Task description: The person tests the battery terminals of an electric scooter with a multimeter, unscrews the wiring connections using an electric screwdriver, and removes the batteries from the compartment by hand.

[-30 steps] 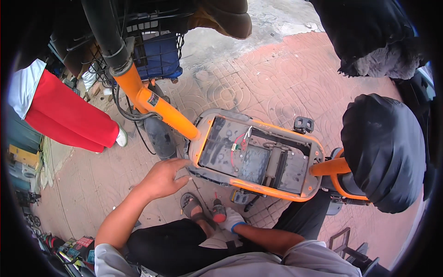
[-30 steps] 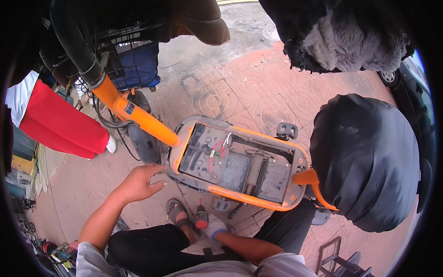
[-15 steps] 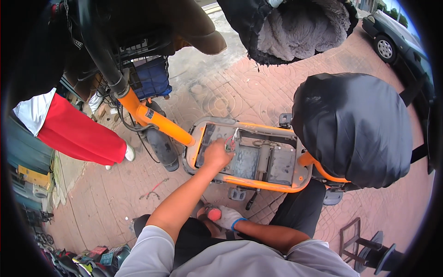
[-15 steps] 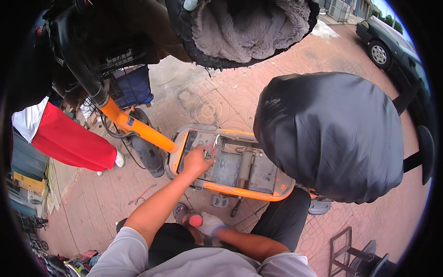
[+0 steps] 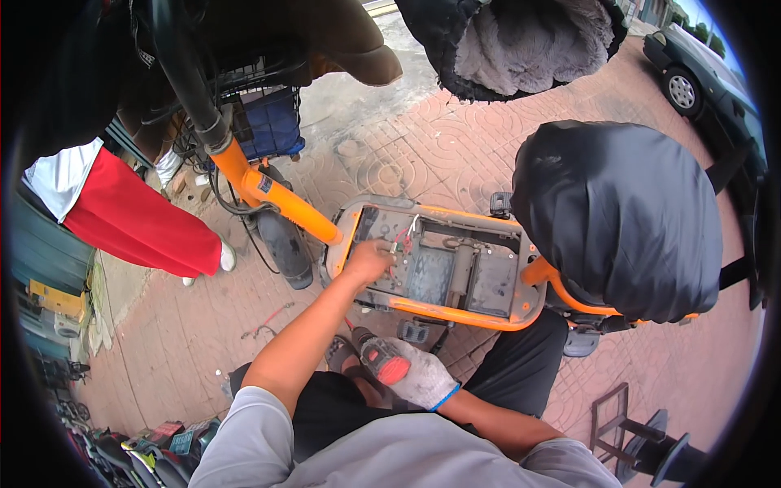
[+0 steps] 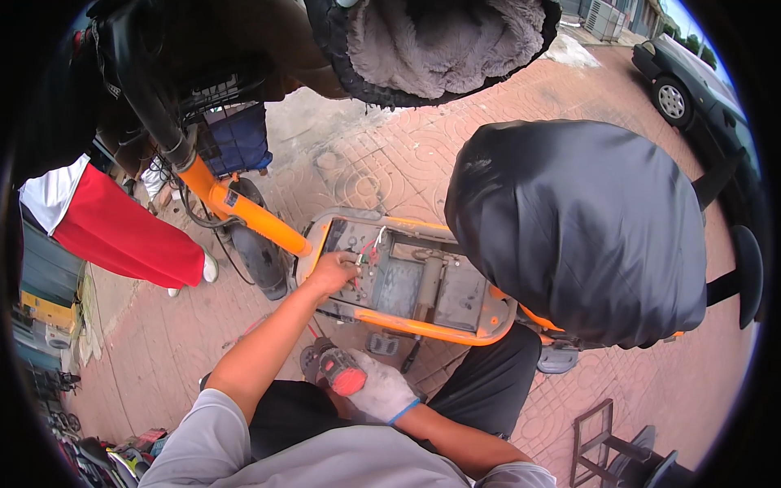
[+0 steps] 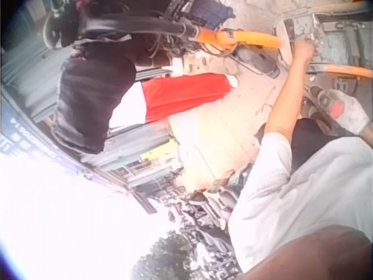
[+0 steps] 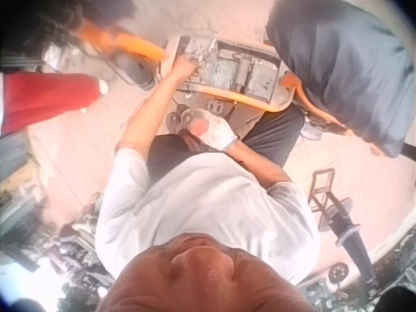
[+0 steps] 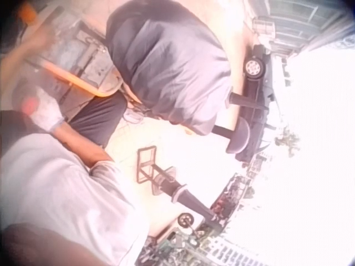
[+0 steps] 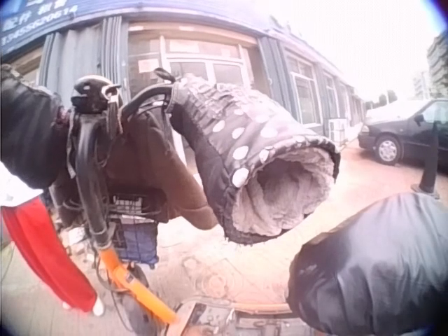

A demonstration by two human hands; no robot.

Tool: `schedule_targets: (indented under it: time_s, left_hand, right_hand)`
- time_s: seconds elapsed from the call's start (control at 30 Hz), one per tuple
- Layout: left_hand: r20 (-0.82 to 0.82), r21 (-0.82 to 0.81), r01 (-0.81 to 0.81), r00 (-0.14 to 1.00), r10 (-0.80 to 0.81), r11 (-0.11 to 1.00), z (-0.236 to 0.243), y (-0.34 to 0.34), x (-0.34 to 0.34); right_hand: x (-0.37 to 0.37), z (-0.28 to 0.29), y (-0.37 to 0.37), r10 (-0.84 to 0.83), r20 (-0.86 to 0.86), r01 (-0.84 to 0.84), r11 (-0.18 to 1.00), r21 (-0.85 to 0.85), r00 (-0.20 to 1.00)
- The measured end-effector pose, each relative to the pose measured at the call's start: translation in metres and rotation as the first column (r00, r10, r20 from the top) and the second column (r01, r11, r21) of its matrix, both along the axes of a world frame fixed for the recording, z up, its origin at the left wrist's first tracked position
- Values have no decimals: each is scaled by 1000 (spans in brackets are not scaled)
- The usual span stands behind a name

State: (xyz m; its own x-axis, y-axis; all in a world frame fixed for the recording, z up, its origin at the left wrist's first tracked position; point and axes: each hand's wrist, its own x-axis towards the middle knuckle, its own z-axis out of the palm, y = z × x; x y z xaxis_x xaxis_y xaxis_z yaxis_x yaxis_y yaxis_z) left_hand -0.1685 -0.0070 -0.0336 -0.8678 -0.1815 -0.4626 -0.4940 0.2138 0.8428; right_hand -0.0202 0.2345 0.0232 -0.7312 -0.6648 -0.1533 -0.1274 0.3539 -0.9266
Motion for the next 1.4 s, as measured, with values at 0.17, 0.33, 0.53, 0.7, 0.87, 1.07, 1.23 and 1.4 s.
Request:
schedule_targets:
  time_s: [0.17, 0.33, 0.53, 0.7, 0.87, 1.07, 1.23, 1.4]
  left_hand:
    - [-62, 145, -42, 997, 51, 989, -3, -8, 13]
    - [-75, 131, -56, 995, 66, 990, -6, -7, 4]
    - [-198, -564, -31, 975, -98, 825, 15, 32, 4]
    - [-241, -735, -139, 968, -65, 663, 5, 49, -12]
    - [-447, -742, -198, 858, -253, 640, -7, 40, -44]
    - [-480, -504, -188, 872, -92, 843, -15, 30, -58]
    - [-428, -391, -174, 903, -12, 904, -20, 26, -63]
    - [-382, -405, -157, 924, -11, 901, -17, 24, -65]
  right_hand:
    - [-32, 60, 22, -114, -104, 122, 990, 70, 988]
    - [-66, 94, 27, -163, -185, 204, 952, 230, 969]
    - [-129, 67, 36, -279, -320, 347, 921, 177, 905]
    - [-173, 77, 16, -212, -479, 342, 917, 202, 852]
    - [-200, 71, -1, -235, -378, 359, 884, 300, 895]
    - [-219, 64, -9, -110, -437, 307, 858, 411, 893]
    - [-223, 65, -11, -25, -431, 260, 829, 496, 902]
    - [-224, 65, -11, -67, -377, 251, 848, 466, 924]
